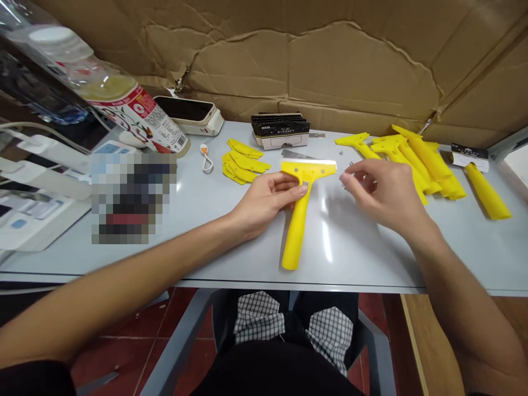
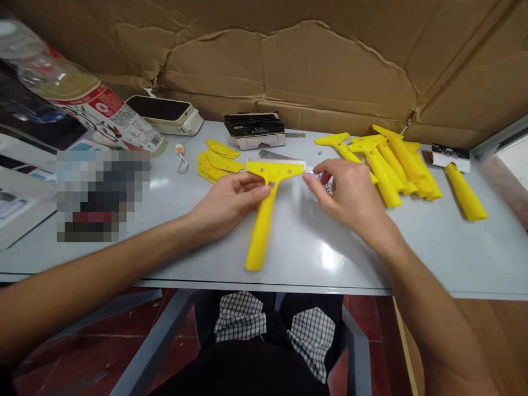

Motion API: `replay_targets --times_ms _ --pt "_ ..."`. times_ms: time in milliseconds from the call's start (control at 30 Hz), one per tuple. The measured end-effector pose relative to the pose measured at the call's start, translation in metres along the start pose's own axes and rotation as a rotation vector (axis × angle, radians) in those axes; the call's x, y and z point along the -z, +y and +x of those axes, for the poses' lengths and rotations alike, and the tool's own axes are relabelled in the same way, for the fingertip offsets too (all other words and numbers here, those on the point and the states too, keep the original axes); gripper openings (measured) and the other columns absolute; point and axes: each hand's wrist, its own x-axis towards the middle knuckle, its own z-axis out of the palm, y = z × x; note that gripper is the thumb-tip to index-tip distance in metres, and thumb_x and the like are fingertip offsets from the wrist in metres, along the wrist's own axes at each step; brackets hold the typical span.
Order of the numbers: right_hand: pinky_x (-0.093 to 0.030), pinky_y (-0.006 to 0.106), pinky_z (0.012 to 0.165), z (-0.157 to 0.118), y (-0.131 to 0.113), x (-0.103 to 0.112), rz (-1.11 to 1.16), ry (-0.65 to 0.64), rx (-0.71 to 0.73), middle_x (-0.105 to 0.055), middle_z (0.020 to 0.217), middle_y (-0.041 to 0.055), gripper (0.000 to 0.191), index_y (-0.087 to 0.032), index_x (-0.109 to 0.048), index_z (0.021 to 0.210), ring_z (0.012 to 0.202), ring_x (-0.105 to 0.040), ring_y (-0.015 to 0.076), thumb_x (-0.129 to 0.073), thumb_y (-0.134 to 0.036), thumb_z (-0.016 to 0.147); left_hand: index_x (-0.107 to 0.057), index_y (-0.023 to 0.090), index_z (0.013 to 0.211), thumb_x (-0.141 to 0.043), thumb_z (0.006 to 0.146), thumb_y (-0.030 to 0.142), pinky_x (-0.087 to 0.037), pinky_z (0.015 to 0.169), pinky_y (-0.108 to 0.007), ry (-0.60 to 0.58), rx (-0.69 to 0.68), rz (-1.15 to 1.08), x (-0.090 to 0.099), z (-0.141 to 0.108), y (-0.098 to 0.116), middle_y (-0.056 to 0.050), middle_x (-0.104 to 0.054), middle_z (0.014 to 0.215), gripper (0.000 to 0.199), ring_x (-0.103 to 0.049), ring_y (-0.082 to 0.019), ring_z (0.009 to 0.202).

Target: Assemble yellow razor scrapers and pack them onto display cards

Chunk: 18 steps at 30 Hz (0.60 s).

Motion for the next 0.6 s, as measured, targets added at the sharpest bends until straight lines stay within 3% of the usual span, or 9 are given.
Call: replay_targets --times_ms 100,233,433,600 --pt "-0.052 0.037 0.070 -0.007 -0.021 -0.012 0.294 -0.189 -0.082 -0.080 0.086 0.0046 0.032 -0.020 -0.079 0.099 0.061 -0.068 0.0176 -0.069 -0.051 0.099 -0.078 0.014 0.102 -0.099 0.070 0.029 -0.056 0.085 -0.032 0.021 -0.014 -0.021 -0.001 0.000 0.001 -0.011 -0.080 0.105 0.042 -0.072 -0.021 0.096" --pt "-0.052 0.034 0.064 -0.013 -0.033 -0.029 0.498 -0.354 -0.232 -0.081 0.094 0.0064 0.044 -0.018 -0.076 0.109 0.062 -0.071 0.0176 -0.079 -0.058 0.092 -0.076 0.016 0.097 -0.102 0.066 0.033 -0.057 0.085 -0.033 0.064 -0.065 -0.004 -0.003 0.000 0.004 -0.008 -0.079 0.099 0.044 -0.072 -0.021 0.094" --pt "-0.053 0.034 0.064 -0.018 -0.036 -0.049 0.596 -0.369 -0.260 -0.078 0.091 0.0045 0.051 -0.020 -0.068 0.119 0.072 -0.071 0.0198 -0.086 -0.055 0.087 -0.072 0.017 0.095 -0.103 0.065 0.038 -0.057 0.083 -0.035 0.096 -0.124 0.036 -0.003 0.002 0.005 -0.006 -0.077 0.094 0.048 -0.071 -0.021 0.091" --pt "-0.056 0.036 0.069 -0.019 -0.036 -0.053 0.679 -0.343 -0.293 -0.075 0.086 0.0022 0.044 -0.021 -0.068 0.110 0.073 -0.070 0.0195 -0.091 -0.044 0.081 -0.073 0.016 0.096 -0.101 0.066 0.038 -0.058 0.080 -0.034 0.088 -0.135 0.036 -0.004 0.004 0.001 -0.007 -0.076 0.095 0.048 -0.070 -0.021 0.089"
